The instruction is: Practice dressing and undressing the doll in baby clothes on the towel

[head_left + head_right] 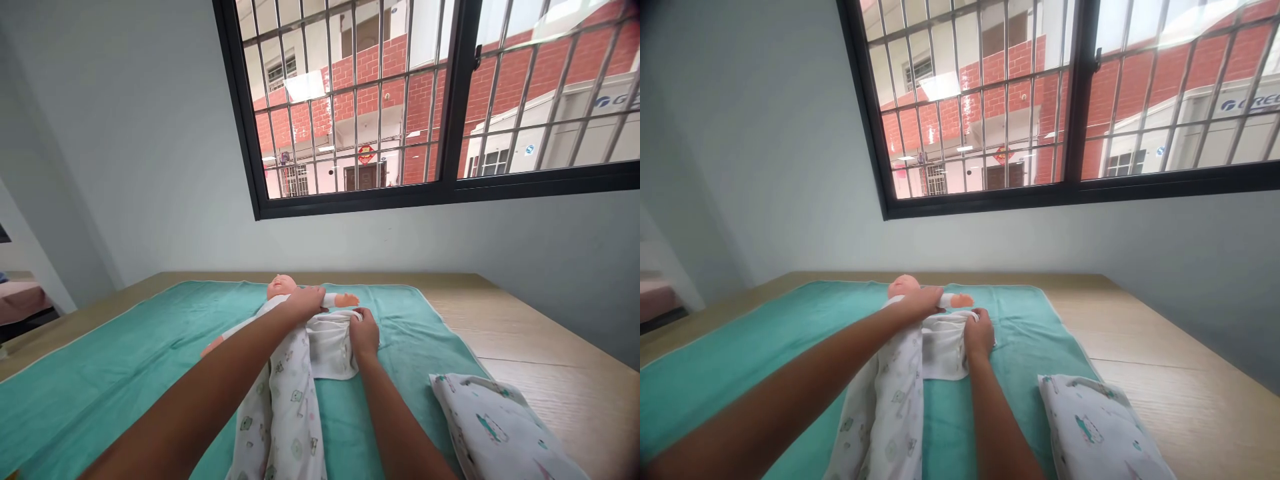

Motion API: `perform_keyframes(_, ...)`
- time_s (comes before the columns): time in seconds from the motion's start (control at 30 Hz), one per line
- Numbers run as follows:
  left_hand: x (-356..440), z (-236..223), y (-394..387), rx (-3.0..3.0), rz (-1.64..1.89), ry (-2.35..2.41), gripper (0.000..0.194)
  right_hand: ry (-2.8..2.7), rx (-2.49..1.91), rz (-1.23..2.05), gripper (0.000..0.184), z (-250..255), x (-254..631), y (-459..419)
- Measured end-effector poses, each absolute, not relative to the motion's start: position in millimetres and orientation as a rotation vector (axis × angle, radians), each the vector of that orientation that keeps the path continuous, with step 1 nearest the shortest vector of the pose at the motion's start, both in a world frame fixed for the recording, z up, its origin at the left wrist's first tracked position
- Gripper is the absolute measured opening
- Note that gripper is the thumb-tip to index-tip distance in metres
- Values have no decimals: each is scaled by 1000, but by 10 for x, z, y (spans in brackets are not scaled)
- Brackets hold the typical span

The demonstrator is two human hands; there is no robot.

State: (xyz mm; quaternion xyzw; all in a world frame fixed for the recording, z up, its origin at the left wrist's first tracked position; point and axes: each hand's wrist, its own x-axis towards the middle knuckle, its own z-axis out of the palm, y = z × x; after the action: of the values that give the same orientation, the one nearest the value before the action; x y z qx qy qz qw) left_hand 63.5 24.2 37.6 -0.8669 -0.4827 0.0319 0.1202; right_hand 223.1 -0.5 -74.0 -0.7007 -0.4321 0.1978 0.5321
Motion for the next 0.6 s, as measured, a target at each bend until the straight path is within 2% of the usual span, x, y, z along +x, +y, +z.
perform_keyframes(0.13,717,297,222,-2539,52,-1389,32,-1186,-1703,400,32,-769,2196,25)
perform_keyframes(0.3,819,204,216,-2556,24,-1331,34,-1287,-1742,334,41,-837,2148,44)
perform_keyframes(0.5,847,74,111,-2598,-24,-1295,34,-1211,-1581,320,15,-890,2181,126)
perform_keyframes(0.6,842,60,28,-2623,-82,-1322,35,-1155,-1492,350,19,-900,2248,160)
